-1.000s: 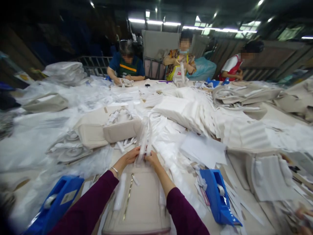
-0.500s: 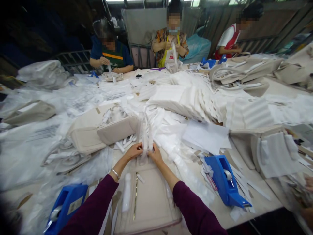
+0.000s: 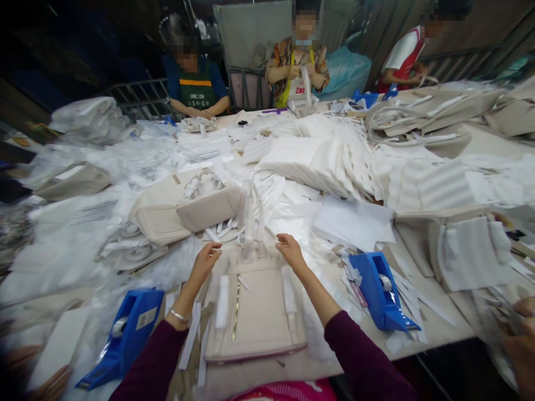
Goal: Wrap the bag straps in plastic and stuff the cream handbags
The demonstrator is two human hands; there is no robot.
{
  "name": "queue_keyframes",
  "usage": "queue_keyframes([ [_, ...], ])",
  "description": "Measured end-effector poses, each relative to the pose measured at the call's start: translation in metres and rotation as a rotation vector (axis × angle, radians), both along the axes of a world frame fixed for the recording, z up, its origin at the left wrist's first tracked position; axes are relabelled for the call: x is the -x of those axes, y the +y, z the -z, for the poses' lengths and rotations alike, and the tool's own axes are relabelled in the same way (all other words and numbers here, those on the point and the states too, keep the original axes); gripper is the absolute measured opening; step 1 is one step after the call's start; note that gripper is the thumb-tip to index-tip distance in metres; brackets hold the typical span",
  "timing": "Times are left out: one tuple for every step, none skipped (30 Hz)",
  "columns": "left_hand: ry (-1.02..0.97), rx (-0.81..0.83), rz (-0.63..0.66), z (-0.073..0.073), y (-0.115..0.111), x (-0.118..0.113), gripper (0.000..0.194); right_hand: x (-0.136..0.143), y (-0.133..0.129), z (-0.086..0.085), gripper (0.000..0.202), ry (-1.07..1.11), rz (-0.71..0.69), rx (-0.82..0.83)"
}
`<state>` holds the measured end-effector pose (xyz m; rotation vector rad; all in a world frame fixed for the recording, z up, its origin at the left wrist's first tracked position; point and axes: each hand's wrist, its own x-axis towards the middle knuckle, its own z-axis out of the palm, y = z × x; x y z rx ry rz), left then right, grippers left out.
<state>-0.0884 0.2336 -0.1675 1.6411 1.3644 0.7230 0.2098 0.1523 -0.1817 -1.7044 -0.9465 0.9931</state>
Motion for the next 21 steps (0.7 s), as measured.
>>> queue_keyframes([
  [-0.016,0.055,-0.05,-0.001,-0.011,0.013,0.032,-0.007,-0.018,-0.004,0.036,0.003,0.019,0.021],
  [-0.036,0.119,-0.091,-0.001,-0.025,0.025,0.035,-0.012,-0.038,-0.007,0.037,0.01,0.043,0.047],
  [-0.062,0.187,-0.13,-0.002,-0.04,0.034,0.04,-0.014,-0.058,-0.008,0.039,0.021,0.068,0.078],
  [-0.086,0.254,-0.164,-0.002,-0.057,0.04,0.045,-0.013,-0.079,-0.009,0.042,0.035,0.091,0.112],
  [-0.105,0.316,-0.192,-0.003,-0.075,0.044,0.049,-0.009,-0.099,-0.01,0.045,0.054,0.111,0.148],
  [-0.117,0.373,-0.217,-0.005,-0.092,0.045,0.053,-0.004,-0.117,-0.01,0.048,0.076,0.123,0.184],
  [-0.124,0.423,-0.234,-0.006,-0.109,0.044,0.056,0.003,-0.133,-0.011,0.052,0.099,0.126,0.217],
  [-0.127,0.459,-0.247,-0.008,-0.125,0.04,0.057,0.011,-0.147,-0.011,0.054,0.122,0.125,0.249],
  [-0.13,0.482,-0.255,-0.009,-0.139,0.036,0.058,0.02,-0.159,-0.012,0.057,0.142,0.128,0.276],
  [-0.138,0.499,-0.256,-0.011,-0.152,0.032,0.058,0.028,-0.169,-0.013,0.06,0.154,0.135,0.297],
  [-0.153,0.512,-0.248,-0.012,-0.163,0.027,0.059,0.035,-0.176,-0.013,0.062,0.152,0.141,0.312],
  [-0.175,0.524,-0.227,-0.013,-0.171,0.023,0.059,0.041,-0.181,-0.013,0.064,0.135,0.143,0.317],
  [-0.198,0.534,-0.2,-0.014,-0.177,0.02,0.06,0.046,-0.184,-0.013,0.066,0.102,0.146,0.31],
  [-0.219,0.541,-0.174,-0.015,-0.182,0.017,0.061,0.049,-0.186,-0.012,0.067,0.061,0.146,0.293],
  [-0.235,0.542,-0.153,-0.015,-0.184,0.016,0.062,0.051,-0.186,-0.012,0.067,0.019,0.146,0.273],
  [-0.243,0.534,-0.143,-0.015,-0.185,0.015,0.064,0.052,-0.185,-0.011,0.066,-0.016,0.148,0.253],
  [-0.243,0.519,-0.145,-0.015,-0.185,0.014,0.066,0.052,-0.183,-0.011,0.065,-0.04,0.154,0.235],
  [-0.239,0.5,-0.156,-0.015,-0.183,0.013,0.067,0.052,-0.181,-0.011,0.063,-0.052,0.165,0.219],
  [-0.234,0.48,-0.169,-0.015,-0.182,0.011,0.068,0.051,-0.177,-0.011,0.061,-0.057,0.173,0.206],
  [-0.234,0.46,-0.182,-0.014,-0.18,0.01,0.068,0.051,-0.174,-0.012,0.059,-0.06,0.177,0.191],
  [-0.236,0.442,-0.195,-0.014,-0.178,0.009,0.068,0.051,-0.171,-0.012,0.057,-0.063,0.178,0.176],
])
